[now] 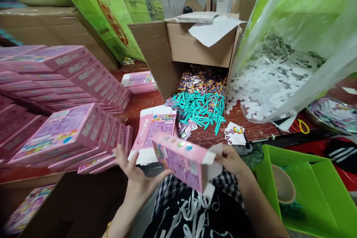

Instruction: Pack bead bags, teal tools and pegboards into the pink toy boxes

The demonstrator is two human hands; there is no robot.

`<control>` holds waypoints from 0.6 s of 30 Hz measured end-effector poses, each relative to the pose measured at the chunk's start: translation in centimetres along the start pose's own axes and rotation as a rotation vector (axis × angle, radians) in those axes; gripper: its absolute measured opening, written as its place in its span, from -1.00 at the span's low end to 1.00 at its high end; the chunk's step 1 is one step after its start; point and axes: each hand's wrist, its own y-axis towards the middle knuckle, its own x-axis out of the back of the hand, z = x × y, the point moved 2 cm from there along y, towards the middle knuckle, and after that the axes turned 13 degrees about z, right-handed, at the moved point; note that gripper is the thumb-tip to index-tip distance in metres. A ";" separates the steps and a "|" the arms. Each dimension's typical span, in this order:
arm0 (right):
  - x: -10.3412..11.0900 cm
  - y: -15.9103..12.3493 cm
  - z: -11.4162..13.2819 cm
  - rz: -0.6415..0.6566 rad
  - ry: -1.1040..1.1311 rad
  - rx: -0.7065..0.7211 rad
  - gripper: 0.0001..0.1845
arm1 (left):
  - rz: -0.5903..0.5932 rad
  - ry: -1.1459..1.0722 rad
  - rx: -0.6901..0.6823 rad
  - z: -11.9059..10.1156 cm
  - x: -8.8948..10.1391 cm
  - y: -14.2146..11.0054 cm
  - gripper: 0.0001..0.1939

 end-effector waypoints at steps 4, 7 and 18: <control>-2.7 5.1 0.8 0.788 -0.024 -0.208 -0.40 | 0.617 -0.061 -0.201 -0.9 -1.4 -2.7 -0.48; -1.8 12.3 -1.0 0.373 -0.264 -0.273 -0.50 | 0.762 -0.235 0.127 -0.5 -2.5 -3.9 -0.46; 4.4 21.2 -4.9 -0.386 -0.440 -0.202 -0.61 | 0.423 -0.449 0.697 1.5 -2.2 -2.3 -0.20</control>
